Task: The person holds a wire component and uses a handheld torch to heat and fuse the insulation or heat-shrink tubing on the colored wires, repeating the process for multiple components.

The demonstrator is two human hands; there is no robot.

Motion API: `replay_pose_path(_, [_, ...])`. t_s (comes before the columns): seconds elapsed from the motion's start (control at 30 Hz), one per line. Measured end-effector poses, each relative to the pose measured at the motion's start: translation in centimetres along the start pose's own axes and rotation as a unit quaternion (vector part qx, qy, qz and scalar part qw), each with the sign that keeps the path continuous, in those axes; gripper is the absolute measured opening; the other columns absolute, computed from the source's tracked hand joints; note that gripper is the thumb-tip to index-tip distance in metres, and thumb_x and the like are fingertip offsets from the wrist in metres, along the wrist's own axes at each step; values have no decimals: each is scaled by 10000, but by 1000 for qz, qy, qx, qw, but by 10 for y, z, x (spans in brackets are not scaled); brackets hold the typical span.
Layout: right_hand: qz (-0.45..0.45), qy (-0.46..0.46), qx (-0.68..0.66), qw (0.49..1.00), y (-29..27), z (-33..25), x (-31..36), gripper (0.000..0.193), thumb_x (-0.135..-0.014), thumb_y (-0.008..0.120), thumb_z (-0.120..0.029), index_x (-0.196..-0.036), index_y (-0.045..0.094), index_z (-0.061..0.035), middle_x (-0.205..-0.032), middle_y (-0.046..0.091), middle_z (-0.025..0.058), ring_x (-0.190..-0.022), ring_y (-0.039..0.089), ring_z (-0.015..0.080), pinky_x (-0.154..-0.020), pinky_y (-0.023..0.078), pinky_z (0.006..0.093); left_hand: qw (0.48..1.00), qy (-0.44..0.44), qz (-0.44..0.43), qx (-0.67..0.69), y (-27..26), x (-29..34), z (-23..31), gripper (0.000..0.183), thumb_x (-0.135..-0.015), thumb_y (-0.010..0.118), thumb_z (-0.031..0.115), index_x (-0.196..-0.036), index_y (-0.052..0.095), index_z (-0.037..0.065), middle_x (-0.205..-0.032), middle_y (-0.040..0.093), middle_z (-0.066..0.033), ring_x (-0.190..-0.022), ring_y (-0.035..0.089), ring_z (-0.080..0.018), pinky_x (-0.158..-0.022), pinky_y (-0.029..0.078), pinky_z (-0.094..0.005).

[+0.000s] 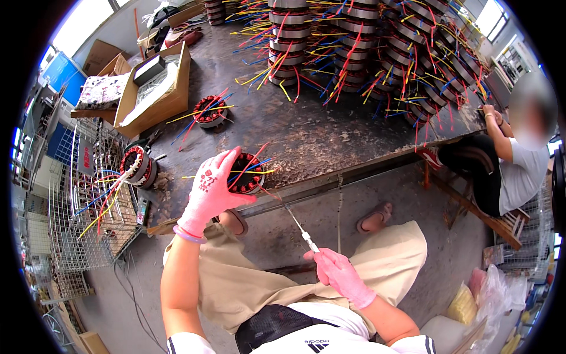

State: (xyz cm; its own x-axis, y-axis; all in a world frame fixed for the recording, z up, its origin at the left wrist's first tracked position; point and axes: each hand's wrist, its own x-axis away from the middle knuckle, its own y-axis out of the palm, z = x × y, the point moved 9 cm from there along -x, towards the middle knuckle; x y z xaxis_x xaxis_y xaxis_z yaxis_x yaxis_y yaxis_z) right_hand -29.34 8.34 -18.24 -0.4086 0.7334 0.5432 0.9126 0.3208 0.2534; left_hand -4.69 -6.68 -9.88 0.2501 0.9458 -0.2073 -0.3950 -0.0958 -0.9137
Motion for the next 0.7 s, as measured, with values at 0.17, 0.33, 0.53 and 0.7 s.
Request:
replay_pose_path(0.17, [4,4,-4,1000,-1,0,1,321,-1033,446,-260,-1168,611,-20,-579,413,-35,-502,346,41,-454,262,228,1000,5,1,9,1,-3,4,1026,-518,898,328,-1402,449,64,-1340,524,-169,-1231,504,-358,-1055,395,-433])
replay_pose_path(0.33, [4,-2,12,1000,1,-4,1,326,-1037,448,-263,-1153,611,-4,-580,415,-48,-514,348,40,-474,276,220,1000,15,-8,13,-2,-3,6,1022,-524,896,293,-1408,441,56,-1334,520,-174,-1229,505,-362,-1048,403,-431])
replay_pose_path(0.53, [2,-5,1,1000,3,-6,1,307,-1035,452,-247,-1144,613,-10,-603,406,-54,-516,363,38,-463,280,222,999,23,-20,32,-1,-5,6,1028,-520,897,269,-1412,436,50,-1323,526,-180,-1219,513,-366,-1042,410,-423])
replay_pose_path(0.7, [4,-5,-2,1000,2,-4,3,295,-1036,451,-235,-1141,614,-13,-619,419,-51,-518,371,37,-464,292,219,999,29,-11,33,1,-6,4,1025,-517,898,259,-1406,441,35,-1316,533,-177,-1211,521,-363,-1036,413,-420])
